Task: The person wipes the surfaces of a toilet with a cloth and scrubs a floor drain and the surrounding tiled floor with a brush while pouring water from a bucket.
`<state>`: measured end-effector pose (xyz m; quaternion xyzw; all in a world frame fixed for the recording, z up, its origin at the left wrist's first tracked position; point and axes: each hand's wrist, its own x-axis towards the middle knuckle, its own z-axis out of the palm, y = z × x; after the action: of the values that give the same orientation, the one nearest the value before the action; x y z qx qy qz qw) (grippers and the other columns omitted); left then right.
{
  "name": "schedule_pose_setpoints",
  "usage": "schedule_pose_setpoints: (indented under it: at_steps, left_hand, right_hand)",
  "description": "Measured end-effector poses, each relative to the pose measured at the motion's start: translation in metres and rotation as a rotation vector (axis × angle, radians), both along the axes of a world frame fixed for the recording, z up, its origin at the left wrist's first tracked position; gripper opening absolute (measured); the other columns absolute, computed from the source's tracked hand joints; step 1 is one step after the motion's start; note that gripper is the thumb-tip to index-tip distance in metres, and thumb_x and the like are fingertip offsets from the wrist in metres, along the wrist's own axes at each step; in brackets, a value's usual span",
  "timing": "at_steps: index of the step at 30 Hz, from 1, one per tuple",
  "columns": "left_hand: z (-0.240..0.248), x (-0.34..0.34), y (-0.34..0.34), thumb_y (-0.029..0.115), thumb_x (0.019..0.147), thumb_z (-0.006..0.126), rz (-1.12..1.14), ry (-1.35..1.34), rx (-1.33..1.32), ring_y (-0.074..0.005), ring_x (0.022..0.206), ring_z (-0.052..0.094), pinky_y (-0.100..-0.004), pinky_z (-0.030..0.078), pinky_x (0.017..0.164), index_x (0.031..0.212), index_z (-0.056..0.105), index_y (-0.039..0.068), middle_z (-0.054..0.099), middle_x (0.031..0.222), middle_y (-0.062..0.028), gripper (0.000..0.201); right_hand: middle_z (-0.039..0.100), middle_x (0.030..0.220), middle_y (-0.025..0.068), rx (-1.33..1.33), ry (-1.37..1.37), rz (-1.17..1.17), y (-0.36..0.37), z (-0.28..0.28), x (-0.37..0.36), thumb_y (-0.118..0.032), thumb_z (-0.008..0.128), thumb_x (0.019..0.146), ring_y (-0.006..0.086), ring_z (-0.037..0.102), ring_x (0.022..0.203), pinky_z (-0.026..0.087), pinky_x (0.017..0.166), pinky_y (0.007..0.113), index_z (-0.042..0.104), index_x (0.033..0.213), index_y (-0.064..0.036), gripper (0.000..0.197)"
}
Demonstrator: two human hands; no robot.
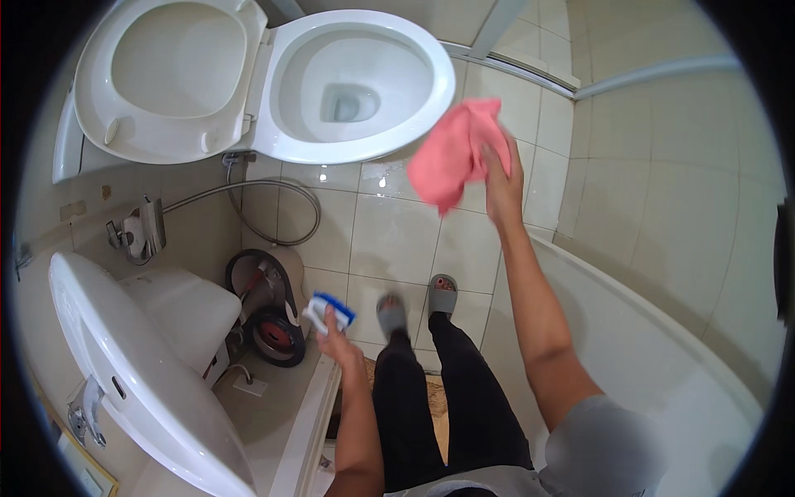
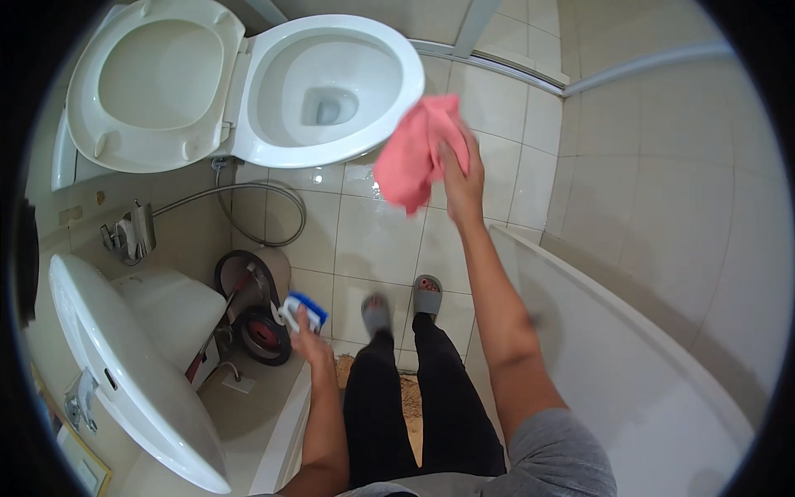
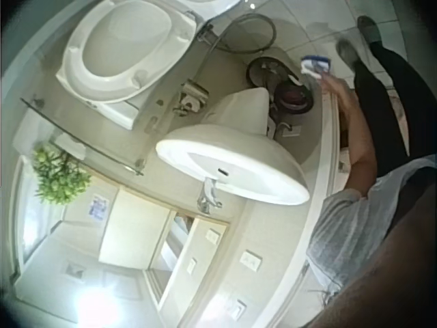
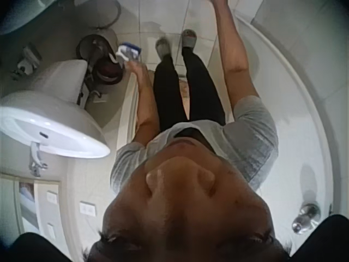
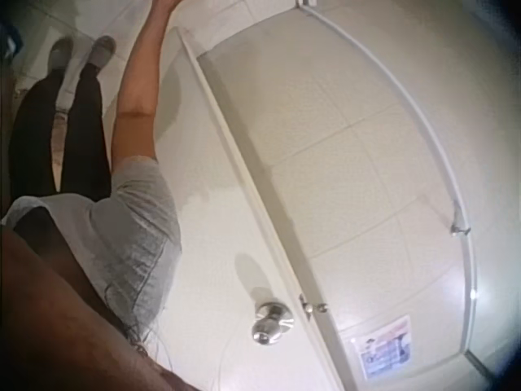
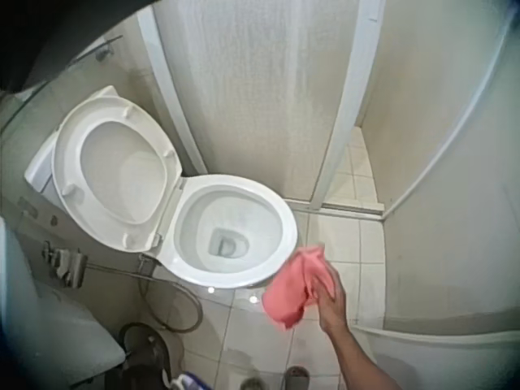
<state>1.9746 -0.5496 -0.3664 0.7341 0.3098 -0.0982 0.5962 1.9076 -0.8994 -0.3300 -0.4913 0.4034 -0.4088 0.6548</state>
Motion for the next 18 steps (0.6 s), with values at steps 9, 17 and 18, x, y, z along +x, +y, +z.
schedule_pose_setpoints:
  at_steps: [9, 17, 18]
  left_hand:
    - [0.014, 0.089, -0.059, 0.017, 0.080, 0.066, -0.562, -0.363, 0.498, -0.0087, 0.076, 0.048, -0.0241, 0.041, 0.065, 0.083, 0.062, -0.003, 0.047, 0.087, -0.0029, 0.020]
    - [0.028, 0.160, -0.092, -0.003, 0.077, 0.061, -0.286, -0.071, -0.059, -0.0064, 0.070, 0.050, -0.0188, 0.037, 0.053, 0.131, 0.037, 0.007, 0.055, 0.088, -0.0018, 0.060]
    - [0.037, 0.171, -0.099, -0.003, 0.076, 0.062, -0.264, -0.026, -0.066, -0.0066, 0.068, 0.050, -0.0189, 0.037, 0.051, 0.128, 0.040, 0.005, 0.055, 0.087, -0.0023, 0.057]
  right_hand:
    - [0.036, 0.132, 0.0140, -1.131, 0.599, 0.442, -0.001, -0.094, 0.104, -0.015, 0.060, 0.071, 0.0322, 0.034, 0.121, 0.027, 0.100, 0.049, 0.056, 0.116, -0.0213, 0.046]
    - [0.037, 0.133, 0.0128, -1.069, 0.694, 0.579, 0.077, -0.078, 0.286, -0.006, 0.054, 0.068, 0.0364, 0.036, 0.119, 0.031, 0.094, 0.050, 0.047, 0.124, -0.0220, 0.059]
    - [0.037, 0.133, 0.0122, -1.078, 0.702, 0.599, 0.074, -0.077, 0.286, -0.007, 0.054, 0.068, 0.0355, 0.036, 0.119, 0.031, 0.094, 0.049, 0.048, 0.124, -0.0226, 0.059]
